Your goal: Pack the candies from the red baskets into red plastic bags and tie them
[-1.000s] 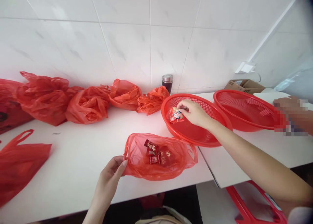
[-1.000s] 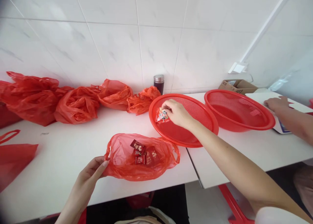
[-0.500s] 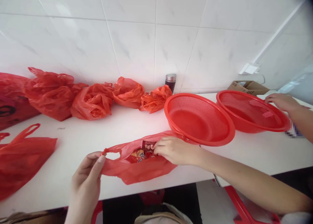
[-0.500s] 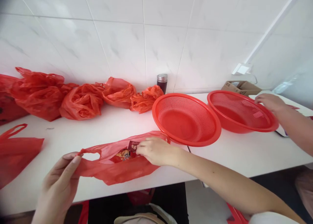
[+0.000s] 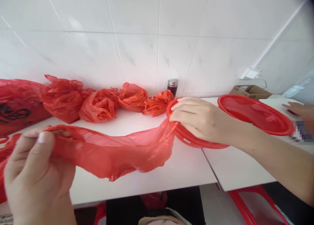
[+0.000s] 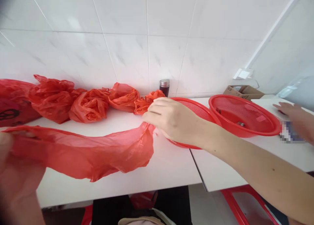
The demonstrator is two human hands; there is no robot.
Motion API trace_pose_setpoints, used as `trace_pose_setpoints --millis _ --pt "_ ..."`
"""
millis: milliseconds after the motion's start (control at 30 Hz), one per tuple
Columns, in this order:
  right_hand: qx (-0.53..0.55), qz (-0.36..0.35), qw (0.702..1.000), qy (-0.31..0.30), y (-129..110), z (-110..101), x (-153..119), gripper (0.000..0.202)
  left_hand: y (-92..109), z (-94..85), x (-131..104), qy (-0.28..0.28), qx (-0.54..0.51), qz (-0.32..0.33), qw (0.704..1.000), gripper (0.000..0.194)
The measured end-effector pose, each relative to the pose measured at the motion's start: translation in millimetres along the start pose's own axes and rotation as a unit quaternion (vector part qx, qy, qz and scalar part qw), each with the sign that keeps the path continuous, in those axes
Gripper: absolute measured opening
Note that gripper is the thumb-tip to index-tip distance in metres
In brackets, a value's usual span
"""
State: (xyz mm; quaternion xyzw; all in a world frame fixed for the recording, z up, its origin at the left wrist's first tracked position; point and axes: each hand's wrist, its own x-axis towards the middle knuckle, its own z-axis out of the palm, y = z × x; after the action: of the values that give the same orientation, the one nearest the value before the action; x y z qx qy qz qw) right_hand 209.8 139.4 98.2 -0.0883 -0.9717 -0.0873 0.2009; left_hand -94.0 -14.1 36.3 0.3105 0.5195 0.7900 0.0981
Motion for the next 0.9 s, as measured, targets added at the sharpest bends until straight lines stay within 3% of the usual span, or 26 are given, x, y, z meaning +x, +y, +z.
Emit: trace_pose_setpoints --millis 200,267,400,467,600,700,800,900 --pt "0.12 0.093 0.984 0.092 6.8 -20.2 14.3 0.026 18.2 20.1 -0.2 -0.037 -0.089 0.008 0.995 0.004" --pt "0.167 0.115 0.975 0.089 10.5 -21.6 20.5 0.025 20.6 22.2 2.3 -0.063 -0.114 -0.007 0.991 0.004" --pt "0.256 0.15 0.952 0.071 16.3 -25.9 36.9 0.023 22.0 28.7 7.8 -0.182 -0.167 -0.137 0.959 0.008" --pt "0.323 0.152 0.931 0.074 13.2 -29.7 46.5 0.022 21.8 35.5 9.3 -0.256 -0.164 -0.159 0.939 0.019" --pt "0.41 0.117 0.904 0.023 -4.0 -26.3 71.8 0.02 21.5 59.1 10.0 -0.427 -0.062 -0.187 0.883 0.056" --pt "0.453 0.095 0.886 0.002 -15.8 -9.3 94.4 0.02 20.7 80.1 8.5 -0.533 0.043 -0.211 0.818 0.043" --pt "0.476 0.09 0.874 0.039 -20.7 9.0 109.7 0.02 16.8 93.4 6.7 -0.555 0.106 -0.204 0.799 0.019" --pt "0.484 0.101 0.863 0.099 -17.9 19.7 108.7 0.019 9.4 94.7 7.1 -0.513 0.11 -0.228 0.82 0.025"
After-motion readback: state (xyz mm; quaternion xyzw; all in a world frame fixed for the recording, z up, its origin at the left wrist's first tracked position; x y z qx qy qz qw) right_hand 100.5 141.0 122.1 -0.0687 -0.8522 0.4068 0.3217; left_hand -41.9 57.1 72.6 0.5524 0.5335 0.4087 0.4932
